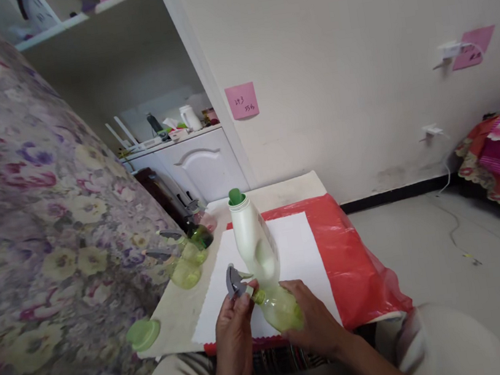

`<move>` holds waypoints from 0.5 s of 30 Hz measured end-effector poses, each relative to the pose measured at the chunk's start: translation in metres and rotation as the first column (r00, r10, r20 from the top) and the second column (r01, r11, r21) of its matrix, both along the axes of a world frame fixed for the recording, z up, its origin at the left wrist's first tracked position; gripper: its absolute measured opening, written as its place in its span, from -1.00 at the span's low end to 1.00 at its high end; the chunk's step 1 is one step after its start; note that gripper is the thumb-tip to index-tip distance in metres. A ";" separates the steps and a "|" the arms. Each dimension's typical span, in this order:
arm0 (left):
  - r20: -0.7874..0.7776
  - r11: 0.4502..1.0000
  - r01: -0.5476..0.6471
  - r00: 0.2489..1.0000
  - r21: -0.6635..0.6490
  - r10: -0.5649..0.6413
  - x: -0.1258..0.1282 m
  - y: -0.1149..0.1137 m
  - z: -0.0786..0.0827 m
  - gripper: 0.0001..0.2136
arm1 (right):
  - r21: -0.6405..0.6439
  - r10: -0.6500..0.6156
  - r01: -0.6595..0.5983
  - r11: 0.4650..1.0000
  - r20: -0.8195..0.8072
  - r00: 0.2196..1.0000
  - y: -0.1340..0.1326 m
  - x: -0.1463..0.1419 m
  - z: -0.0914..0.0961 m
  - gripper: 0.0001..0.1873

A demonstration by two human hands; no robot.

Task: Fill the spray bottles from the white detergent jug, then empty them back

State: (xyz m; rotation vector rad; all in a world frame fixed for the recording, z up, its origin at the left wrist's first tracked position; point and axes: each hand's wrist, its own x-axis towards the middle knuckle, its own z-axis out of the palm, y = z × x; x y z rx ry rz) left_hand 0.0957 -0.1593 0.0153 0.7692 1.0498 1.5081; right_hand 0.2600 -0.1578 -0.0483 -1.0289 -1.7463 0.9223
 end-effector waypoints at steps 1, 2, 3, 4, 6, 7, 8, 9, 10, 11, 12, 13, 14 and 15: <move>-0.006 1.000 0.002 1.000 -0.001 -0.002 0.000 0.000 -0.001 -0.64 | 0.002 0.005 -0.005 1.000 -0.004 1.000 0.000 0.000 0.000 -0.20; -0.018 1.000 0.004 1.000 -0.003 -0.005 -0.001 0.000 -0.003 -0.63 | 0.007 0.007 -0.007 1.000 -0.008 1.000 0.000 0.000 0.000 -0.20; -0.032 1.000 0.009 0.999 -0.006 -0.009 -0.001 0.000 -0.005 -0.62 | 0.014 0.007 -0.007 1.000 -0.011 1.000 0.000 0.000 0.000 -0.20; -0.046 1.000 0.013 0.999 -0.008 -0.013 -0.001 0.000 -0.008 -0.61 | 0.020 0.006 -0.005 1.000 -0.011 1.000 0.000 0.000 0.000 -0.19; -0.068 1.000 0.014 0.998 -0.004 -0.014 -0.002 0.001 -0.012 -0.59 | 0.029 0.003 -0.002 1.000 -0.009 1.000 0.000 0.001 0.001 -0.19; -0.070 1.000 0.013 0.997 0.001 -0.013 -0.001 0.001 -0.014 -0.59 | 0.032 0.001 -0.001 0.999 -0.006 1.000 -0.001 0.001 0.002 -0.19; -0.068 1.000 0.012 0.998 0.006 -0.011 -0.001 0.001 -0.015 -0.59 | 0.037 0.000 0.000 0.999 -0.001 1.000 -0.001 0.002 0.003 -0.20; -0.064 1.000 0.010 0.998 0.011 -0.010 -0.001 0.002 -0.015 -0.60 | 0.044 -0.001 0.001 0.999 0.004 1.000 -0.001 0.002 0.003 -0.20; -0.059 1.000 0.007 0.998 0.014 -0.006 0.000 0.002 -0.016 -0.61 | 0.054 -0.001 0.001 0.999 0.009 1.000 -0.001 0.002 0.004 -0.19; -0.054 1.000 0.002 0.999 0.016 -0.002 0.000 0.002 -0.016 -0.62 | 0.067 -0.001 0.000 0.998 0.014 1.000 -0.002 0.002 0.004 -0.19; -0.050 1.000 -0.002 0.999 0.017 0.003 0.001 0.002 -0.016 -0.63 | 0.081 -0.001 -0.001 0.997 0.023 1.000 -0.002 0.002 0.004 -0.18; -0.051 1.000 -0.006 0.999 0.019 0.007 0.001 0.002 -0.016 -0.63 | 0.096 0.000 -0.003 0.995 0.033 0.999 -0.002 0.002 0.003 -0.17; -0.057 1.000 -0.009 0.998 0.021 0.010 0.001 0.002 -0.017 -0.64 | 0.111 0.001 -0.006 0.994 0.044 0.999 -0.002 0.002 0.002 -0.16; -0.066 1.000 -0.008 0.998 0.023 0.009 0.002 0.002 -0.018 -0.64 | 0.125 0.002 -0.008 0.992 0.053 0.999 -0.003 0.002 0.002 -0.14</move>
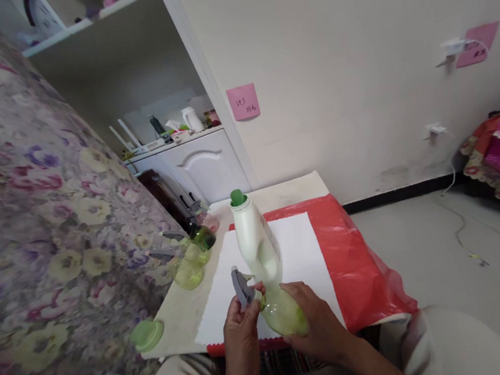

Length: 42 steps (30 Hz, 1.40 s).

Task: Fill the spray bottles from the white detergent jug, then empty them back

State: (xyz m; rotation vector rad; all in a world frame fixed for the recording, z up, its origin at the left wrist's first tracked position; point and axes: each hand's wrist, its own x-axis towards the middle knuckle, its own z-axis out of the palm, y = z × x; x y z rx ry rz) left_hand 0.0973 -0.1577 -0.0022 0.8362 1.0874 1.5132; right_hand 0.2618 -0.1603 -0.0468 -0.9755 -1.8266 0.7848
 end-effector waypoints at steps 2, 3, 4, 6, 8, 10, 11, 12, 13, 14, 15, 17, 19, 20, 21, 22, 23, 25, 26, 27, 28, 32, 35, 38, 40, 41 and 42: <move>-0.021 1.000 0.008 1.000 0.002 -0.008 0.000 0.000 -0.002 -0.65 | 0.014 -0.005 0.005 1.000 0.004 1.000 0.000 -0.001 -0.002 -0.12; -0.026 1.000 0.011 1.000 0.000 -0.011 0.000 0.000 -0.003 -0.66 | 0.012 -0.008 0.008 1.000 0.002 1.000 -0.001 -0.001 -0.003 -0.11; -0.023 1.000 0.013 1.000 -0.003 -0.014 0.000 0.000 -0.004 -0.66 | 0.006 -0.012 0.012 1.000 -0.003 1.000 -0.001 -0.001 -0.004 -0.10; -0.009 1.000 0.020 1.000 -0.006 -0.021 0.000 0.000 -0.005 -0.66 | -0.009 -0.028 0.027 1.000 -0.017 0.999 -0.002 -0.002 -0.005 -0.10; 0.006 1.000 0.022 1.000 -0.001 -0.022 0.001 0.000 -0.004 -0.66 | -0.028 -0.047 0.046 0.999 -0.042 0.998 -0.003 -0.003 -0.005 -0.11; 0.016 1.000 0.021 1.000 0.009 -0.022 0.001 0.000 -0.002 -0.66 | -0.059 -0.066 0.061 0.996 -0.076 0.995 -0.004 -0.004 -0.005 -0.14; 0.022 1.000 0.018 1.000 0.013 -0.018 0.001 0.000 0.000 -0.66 | -0.080 -0.071 0.064 0.995 -0.093 0.993 -0.004 -0.004 -0.004 -0.16; 0.030 1.000 0.015 0.999 0.014 -0.016 0.002 0.000 0.001 -0.66 | -0.101 -0.074 0.063 0.993 -0.109 0.991 -0.005 -0.005 -0.003 -0.18; 0.037 1.000 0.013 0.999 0.013 -0.014 0.002 0.000 0.003 -0.66 | -0.120 -0.073 0.058 0.991 -0.127 0.989 -0.005 -0.006 -0.003 -0.20; 0.046 1.000 0.010 0.999 0.013 -0.010 0.002 0.000 0.004 -0.65 | -0.137 -0.068 0.048 0.989 -0.149 0.986 -0.005 -0.006 -0.002 -0.21; 0.053 1.000 0.008 0.999 0.013 -0.008 0.002 0.000 0.006 -0.65 | -0.153 -0.061 0.035 0.988 -0.174 0.983 -0.006 -0.007 -0.002 -0.22; 0.058 1.000 0.016 0.998 0.015 -0.017 0.001 -0.001 0.007 -0.65 | -0.184 -0.035 -0.009 0.983 -0.234 0.972 -0.006 -0.008 -0.002 -0.23; 0.049 0.999 0.034 0.998 0.022 -0.035 -0.001 -0.001 0.007 -0.66 | -0.213 -0.004 -0.063 0.975 -0.299 0.954 -0.005 -0.008 -0.003 -0.24; 0.039 0.999 0.045 0.998 0.026 -0.046 -0.002 -0.002 0.008 -0.67 | -0.224 0.010 -0.088 0.971 -0.330 0.944 -0.005 -0.008 -0.004 -0.24; 0.026 0.998 0.054 0.998 0.033 -0.055 -0.003 -0.002 0.008 -0.68 | -0.233 0.020 -0.111 0.966 -0.362 0.932 -0.004 -0.007 -0.004 -0.24; 0.012 0.997 0.060 0.998 0.045 -0.061 -0.004 -0.003 0.008 -0.68 | -0.240 0.029 -0.135 0.961 -0.400 0.916 -0.004 -0.006 -0.004 -0.24; -0.004 0.996 0.063 0.998 0.059 -0.063 -0.005 -0.004 0.009 -0.68 | -0.248 0.038 -0.164 0.955 -0.445 0.895 -0.003 -0.006 -0.004 -0.24; -0.023 0.994 0.066 0.998 0.083 -0.064 -0.006 -0.006 0.011 -0.68 | -0.275 0.056 -0.252 0.928 -0.565 0.823 -0.002 -0.008 -0.002 -0.24; -0.020 0.994 0.070 0.997 0.085 -0.068 -0.006 -0.007 0.012 -0.68 | -0.296 0.060 -0.315 0.902 -0.637 0.769 -0.003 -0.009 0.000 -0.25; -0.011 0.994 0.076 0.997 0.082 -0.075 -0.006 -0.008 0.013 -0.68 | -0.320 0.055 -0.389 0.864 -0.707 0.705 -0.003 -0.012 0.001 -0.29; 0.002 0.994 0.086 0.996 0.073 -0.086 -0.006 -0.009 0.014 -0.68 | -0.345 0.035 -0.458 0.819 -0.768 0.640 -0.004 -0.015 0.003 -0.36; 0.052 0.989 0.137 0.989 0.059 -0.140 -0.006 -0.012 0.016 -0.72 | -0.425 -0.157 -0.679 0.599 -0.893 0.422 -0.008 -0.027 0.002 -0.55; 0.064 0.984 0.165 0.983 0.070 -0.169 -0.005 -0.014 0.013 -0.73 | -0.453 -0.285 -0.800 0.394 -0.887 0.362 -0.007 -0.028 -0.005 -0.44; 0.040 0.983 0.174 0.984 0.055 -0.176 -0.004 -0.016 0.010 -0.72 | -0.438 -0.311 -0.852 0.286 -0.884 0.350 -0.006 -0.025 -0.008 -0.37; 0.029 0.987 0.153 0.988 0.047 -0.155 -0.005 -0.016 0.010 -0.73 | -0.428 -0.307 -0.852 0.302 -0.889 0.338 -0.005 -0.023 -0.007 -0.35; 0.028 0.990 0.134 0.990 0.049 -0.136 -0.005 -0.015 0.011 -0.73 | -0.428 -0.300 -0.844 0.322 -0.892 0.338 -0.005 -0.023 -0.005 -0.34; 0.030 0.992 0.114 0.993 0.055 -0.116 -0.006 -0.014 0.011 -0.72 | -0.430 -0.284 -0.830 0.354 -0.895 0.343 -0.006 -0.023 -0.003 -0.34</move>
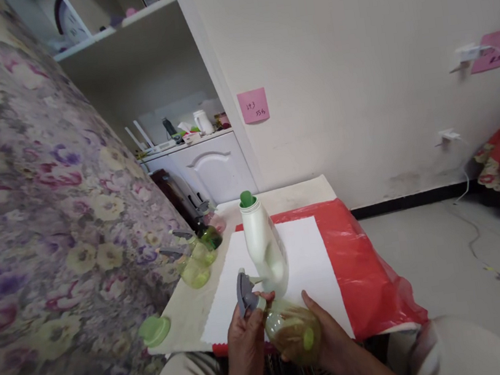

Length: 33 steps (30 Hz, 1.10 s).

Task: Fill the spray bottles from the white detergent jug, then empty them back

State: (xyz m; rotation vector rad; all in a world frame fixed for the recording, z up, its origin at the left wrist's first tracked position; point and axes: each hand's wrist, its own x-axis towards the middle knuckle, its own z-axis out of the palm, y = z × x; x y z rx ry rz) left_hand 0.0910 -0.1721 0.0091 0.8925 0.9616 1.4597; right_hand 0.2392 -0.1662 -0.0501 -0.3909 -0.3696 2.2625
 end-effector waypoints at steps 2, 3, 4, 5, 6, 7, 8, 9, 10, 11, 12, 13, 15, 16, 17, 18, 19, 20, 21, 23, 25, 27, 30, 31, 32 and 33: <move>0.009 0.999 -0.036 0.999 0.013 0.036 -0.002 0.002 0.001 -0.72 | 0.092 -0.078 0.075 0.993 0.036 0.996 -0.002 0.000 0.003 -0.42; 0.010 0.999 -0.047 0.999 0.016 0.047 -0.003 0.002 0.001 -0.72 | 0.147 -0.122 0.113 0.983 0.055 0.991 -0.003 -0.001 0.004 -0.46; 0.009 0.998 -0.053 0.999 0.020 0.053 -0.004 0.003 0.001 -0.73 | 0.199 -0.161 0.144 0.969 0.072 0.984 -0.003 -0.001 0.005 -0.48; 0.004 0.998 -0.058 0.998 0.022 0.058 -0.005 0.003 0.000 -0.74 | 0.241 -0.192 0.167 0.956 0.088 0.977 -0.004 -0.002 0.004 -0.48; -0.003 0.998 -0.063 0.998 0.025 0.063 -0.005 0.003 -0.001 -0.75 | 0.268 -0.209 0.175 0.947 0.101 0.973 -0.004 -0.002 0.003 -0.47; -0.011 0.997 -0.069 0.998 0.029 0.069 -0.004 0.002 -0.001 -0.76 | 0.284 -0.208 0.170 0.944 0.112 0.972 -0.004 -0.002 0.001 -0.49; -0.019 0.997 -0.072 0.997 0.036 0.072 -0.004 0.002 -0.002 -0.77 | 0.291 -0.202 0.161 0.943 0.116 0.972 -0.004 -0.002 -0.001 -0.53; -0.025 0.997 -0.070 0.997 0.045 0.071 -0.003 0.001 -0.002 -0.77 | 0.296 -0.195 0.154 0.943 0.112 0.974 -0.004 -0.001 -0.004 -0.56; -0.030 0.996 -0.064 0.997 0.054 0.066 -0.002 0.000 -0.002 -0.77 | 0.297 -0.183 0.147 0.944 0.099 0.978 -0.004 0.000 -0.006 -0.57; -0.030 0.997 -0.055 0.998 0.063 0.057 -0.001 -0.001 -0.003 -0.77 | 0.294 -0.168 0.138 0.946 0.079 0.983 -0.004 0.000 -0.008 -0.57; -0.028 0.997 -0.043 0.999 0.068 0.045 0.000 -0.001 -0.003 -0.76 | 0.286 -0.151 0.128 0.949 0.057 0.987 -0.004 0.001 -0.010 -0.57; -0.027 0.997 -0.032 0.999 0.070 0.034 0.000 -0.002 -0.003 -0.75 | 0.277 -0.134 0.119 0.954 0.038 0.990 -0.005 0.002 -0.010 -0.56; -0.032 0.998 -0.021 0.999 0.066 0.023 0.000 -0.003 -0.003 -0.73 | 0.259 -0.104 0.097 0.961 0.011 0.995 -0.005 0.002 -0.010 -0.56; -0.036 0.998 -0.017 0.999 0.060 0.019 0.000 -0.003 -0.002 -0.73 | 0.248 -0.091 0.087 0.965 0.005 0.996 -0.005 0.002 -0.010 -0.58; -0.039 0.999 -0.010 0.999 0.053 0.012 0.000 -0.003 -0.002 -0.72 | 0.234 -0.078 0.075 0.969 0.001 0.997 -0.005 0.002 -0.010 -0.59; -0.039 0.999 0.000 0.999 0.048 0.002 -0.001 -0.003 -0.002 -0.71 | 0.220 -0.065 0.064 0.974 -0.001 0.998 -0.006 0.002 -0.010 -0.60; -0.036 0.999 0.012 0.999 0.044 -0.010 -0.001 -0.004 -0.002 -0.71 | 0.203 -0.056 0.055 0.978 -0.003 0.998 -0.006 0.002 -0.010 -0.60; -0.033 0.999 0.024 0.999 0.040 -0.022 -0.001 -0.004 -0.002 -0.70 | 0.187 -0.049 0.049 0.981 -0.004 0.999 -0.006 0.002 -0.011 -0.59; -0.031 0.999 0.031 0.999 0.037 -0.030 -0.002 -0.004 -0.001 -0.70 | 0.172 -0.045 0.046 0.984 -0.006 0.999 -0.006 0.001 -0.012 -0.59; -0.040 0.999 0.027 0.999 0.031 -0.026 -0.002 -0.005 -0.001 -0.70 | 0.150 -0.046 0.047 0.988 -0.009 0.999 -0.006 0.001 -0.015 -0.58; -0.057 1.000 0.015 0.998 0.019 -0.014 -0.002 -0.006 -0.001 -0.70 | 0.137 -0.041 0.040 0.990 0.007 0.999 -0.006 0.000 -0.015 -0.57; -0.075 1.000 0.011 0.997 0.013 -0.010 -0.003 -0.006 -0.002 -0.69 | 0.148 -0.029 0.024 0.989 0.030 0.999 -0.006 -0.002 -0.013 -0.54; -0.092 1.000 0.021 0.996 0.012 -0.020 -0.006 -0.007 -0.004 -0.66 | 0.212 -0.015 0.009 0.977 0.030 0.999 -0.004 -0.004 -0.005 -0.50; -0.100 1.000 0.021 0.995 0.014 -0.020 -0.008 -0.007 -0.005 -0.64 | 0.239 -0.022 0.015 0.971 0.023 0.999 -0.004 -0.004 -0.003 -0.51; -0.114 1.000 0.017 0.993 0.017 -0.015 -0.010 -0.009 -0.005 -0.63 | 0.264 -0.032 0.026 0.964 0.018 0.999 -0.004 -0.005 -0.001 -0.52; -0.130 1.000 0.009 0.991 0.019 -0.006 -0.011 -0.010 -0.006 -0.63 | 0.287 -0.044 0.038 0.957 0.016 0.999 -0.004 -0.005 0.001 -0.53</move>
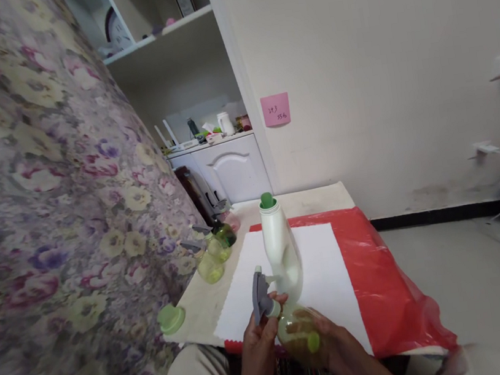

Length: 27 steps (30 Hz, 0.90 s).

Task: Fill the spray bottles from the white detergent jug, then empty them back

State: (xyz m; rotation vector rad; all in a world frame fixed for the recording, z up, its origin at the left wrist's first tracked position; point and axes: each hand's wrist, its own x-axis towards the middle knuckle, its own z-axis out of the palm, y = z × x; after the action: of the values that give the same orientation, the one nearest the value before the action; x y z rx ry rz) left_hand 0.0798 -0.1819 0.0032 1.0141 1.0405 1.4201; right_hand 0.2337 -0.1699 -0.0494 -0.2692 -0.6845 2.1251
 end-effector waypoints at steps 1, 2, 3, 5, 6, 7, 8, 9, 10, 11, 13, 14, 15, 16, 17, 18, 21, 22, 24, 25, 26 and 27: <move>-0.014 1.000 -0.011 1.000 0.002 0.011 -0.001 -0.001 0.000 -0.62 | 0.022 -0.013 0.013 1.000 0.000 1.000 0.000 -0.001 0.001 -0.53; -0.022 1.000 -0.022 1.000 0.000 0.022 -0.003 -0.003 -0.001 -0.62 | 0.043 -0.028 0.028 0.999 0.002 1.000 -0.001 -0.002 0.002 -0.52; -0.022 1.000 -0.030 0.999 -0.008 0.030 -0.004 -0.004 -0.001 -0.61 | 0.061 -0.041 0.041 0.997 0.004 0.999 -0.001 -0.003 0.002 -0.50; -0.005 0.998 -0.048 0.999 -0.035 0.048 -0.006 -0.006 -0.001 -0.60 | 0.092 -0.061 0.060 0.994 0.014 0.998 -0.002 -0.006 0.002 -0.49; 0.007 0.997 -0.058 0.998 -0.050 0.059 -0.006 -0.006 -0.001 -0.60 | 0.105 -0.066 0.063 0.992 0.023 0.998 -0.003 -0.008 0.002 -0.49; 0.017 0.996 -0.070 0.997 -0.063 0.071 -0.007 -0.007 -0.002 -0.61 | 0.114 -0.069 0.064 0.991 0.037 0.997 -0.003 -0.009 0.002 -0.49; 0.026 0.994 -0.077 0.996 -0.071 0.079 -0.007 -0.007 -0.002 -0.61 | 0.120 -0.068 0.061 0.991 0.051 0.996 -0.004 -0.010 0.002 -0.49; 0.035 0.994 -0.078 0.996 -0.073 0.081 -0.008 -0.007 -0.003 -0.61 | 0.124 -0.064 0.056 0.991 0.062 0.996 -0.004 -0.012 0.002 -0.49; 0.046 0.995 -0.074 0.996 -0.070 0.078 -0.009 -0.007 -0.003 -0.62 | 0.127 -0.061 0.052 0.990 0.067 0.996 -0.005 -0.012 0.002 -0.49; 0.058 0.996 -0.068 0.996 -0.066 0.072 -0.009 -0.007 -0.004 -0.62 | 0.129 -0.054 0.046 0.991 0.066 0.996 -0.005 -0.013 0.001 -0.49; 0.079 0.997 -0.050 0.995 -0.055 0.055 -0.011 -0.007 -0.006 -0.62 | 0.122 -0.030 0.023 0.992 0.059 0.998 -0.007 -0.013 0.001 -0.49; 0.087 0.998 -0.043 0.995 -0.050 0.047 -0.012 -0.007 -0.007 -0.61 | 0.115 -0.022 0.015 0.993 0.060 0.998 -0.007 -0.012 0.000 -0.49; 0.093 0.998 -0.042 0.995 -0.044 0.046 -0.012 -0.008 -0.007 -0.60 | 0.108 -0.019 0.012 0.994 0.065 0.998 -0.008 -0.012 -0.001 -0.48; 0.094 0.998 -0.044 0.994 -0.041 0.048 -0.013 -0.008 -0.008 -0.58 | 0.102 -0.020 0.012 0.995 0.071 0.997 -0.008 -0.012 -0.002 -0.48; 0.092 0.998 -0.050 0.994 -0.044 0.054 -0.013 -0.008 -0.008 -0.57 | 0.100 -0.027 0.019 0.995 0.076 0.997 -0.008 -0.012 -0.004 -0.48; 0.087 0.997 -0.064 0.994 -0.049 0.068 -0.013 -0.008 -0.008 -0.56 | 0.103 -0.036 0.028 0.994 0.078 0.996 -0.007 -0.011 -0.005 -0.48; 0.058 0.995 -0.084 0.994 -0.061 0.088 -0.012 -0.008 -0.005 -0.60 | 0.108 -0.054 0.044 0.993 0.086 0.995 -0.006 -0.011 -0.008 -0.50; 0.052 0.996 -0.072 0.996 -0.058 0.075 -0.012 -0.008 -0.004 -0.62 | 0.100 -0.061 0.051 0.994 0.097 0.993 -0.006 -0.011 -0.008 -0.51; 0.051 0.998 -0.044 0.998 -0.045 0.046 -0.011 -0.007 -0.004 -0.66 | 0.079 -0.074 0.065 0.995 0.121 0.990 -0.007 -0.012 -0.003 -0.52; 0.054 0.999 -0.034 0.998 -0.039 0.036 -0.011 -0.007 -0.004 -0.67 | 0.070 -0.082 0.074 0.995 0.134 0.988 -0.008 -0.012 0.001 -0.53; 0.057 0.999 -0.032 0.998 -0.033 0.034 -0.011 -0.007 -0.004 -0.68 | 0.064 -0.091 0.082 0.995 0.143 0.985 -0.008 -0.013 0.005 -0.53; 0.059 0.999 -0.030 0.998 -0.029 0.032 -0.010 -0.006 -0.005 -0.68 | 0.062 -0.097 0.089 0.994 0.148 0.984 -0.009 -0.013 0.009 -0.52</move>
State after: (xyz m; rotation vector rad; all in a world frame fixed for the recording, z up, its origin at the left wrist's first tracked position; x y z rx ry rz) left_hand 0.0695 -0.1883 -0.0016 0.9330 1.0337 1.4482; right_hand 0.2204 -0.1791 -0.0400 -0.4270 -0.8020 2.0078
